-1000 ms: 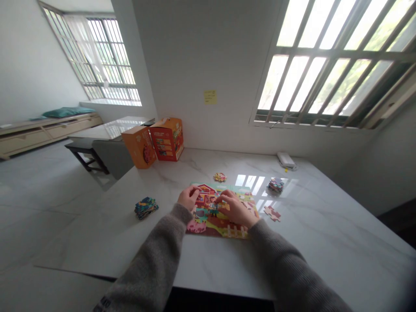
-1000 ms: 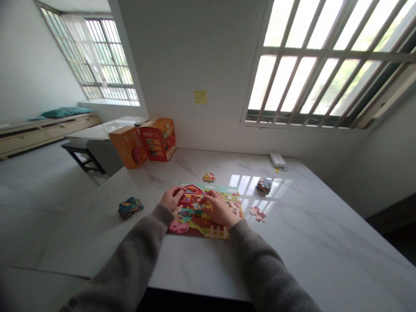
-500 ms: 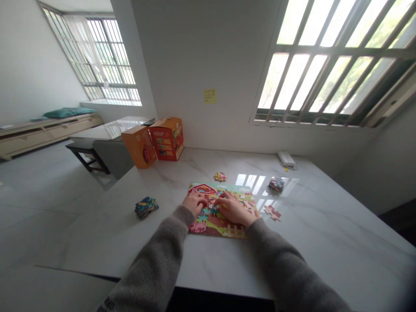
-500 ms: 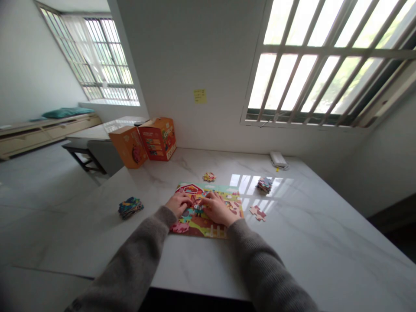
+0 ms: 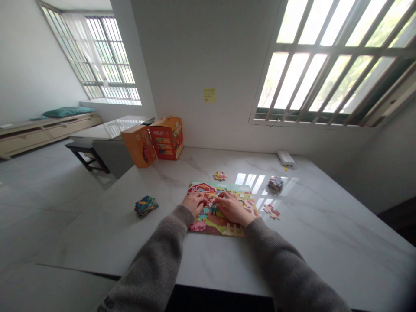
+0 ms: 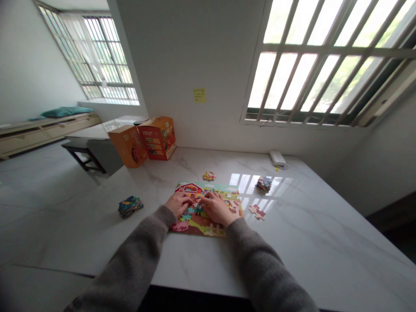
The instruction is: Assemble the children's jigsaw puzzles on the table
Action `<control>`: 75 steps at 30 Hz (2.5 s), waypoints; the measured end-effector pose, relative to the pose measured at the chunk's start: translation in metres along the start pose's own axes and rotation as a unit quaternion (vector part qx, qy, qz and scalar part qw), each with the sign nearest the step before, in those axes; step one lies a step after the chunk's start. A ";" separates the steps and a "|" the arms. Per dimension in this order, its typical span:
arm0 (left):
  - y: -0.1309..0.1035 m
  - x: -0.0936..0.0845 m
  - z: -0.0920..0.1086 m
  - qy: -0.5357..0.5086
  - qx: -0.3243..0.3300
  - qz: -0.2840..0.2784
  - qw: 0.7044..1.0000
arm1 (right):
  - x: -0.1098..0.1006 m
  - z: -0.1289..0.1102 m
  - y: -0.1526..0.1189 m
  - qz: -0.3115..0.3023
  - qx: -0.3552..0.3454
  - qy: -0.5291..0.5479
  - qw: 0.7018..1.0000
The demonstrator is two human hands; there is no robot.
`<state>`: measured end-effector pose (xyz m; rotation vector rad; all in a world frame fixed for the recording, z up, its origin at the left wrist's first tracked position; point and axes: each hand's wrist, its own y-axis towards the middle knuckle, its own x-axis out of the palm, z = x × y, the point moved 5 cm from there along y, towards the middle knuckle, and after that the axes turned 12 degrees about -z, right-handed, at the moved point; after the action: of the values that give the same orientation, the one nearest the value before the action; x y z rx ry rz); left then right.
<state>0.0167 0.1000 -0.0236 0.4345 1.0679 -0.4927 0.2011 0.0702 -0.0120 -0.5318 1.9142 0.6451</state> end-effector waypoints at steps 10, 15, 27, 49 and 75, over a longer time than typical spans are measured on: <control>-0.005 0.003 0.002 0.017 0.002 -0.030 0.999 | 0.002 0.003 0.000 0.004 -0.004 0.001 1.000; -0.007 0.004 0.008 0.041 0.002 -0.055 0.998 | 0.003 0.001 -0.001 0.013 -0.009 -0.003 1.000; -0.012 0.007 0.027 0.086 0.002 -0.066 0.994 | -0.005 0.009 -0.004 -0.002 -0.031 0.069 0.997; -0.019 -0.037 -0.015 -0.020 -0.013 0.116 0.993 | -0.014 -0.008 -0.008 0.045 -0.026 0.021 0.998; -0.017 -0.027 -0.018 -0.028 -0.045 0.127 0.990 | -0.032 0.096 0.085 0.023 0.216 -0.072 0.973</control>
<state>-0.0168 0.1014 -0.0081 0.4676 0.9599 -0.2287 0.2271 0.1994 0.0007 -0.1584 1.8590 0.2701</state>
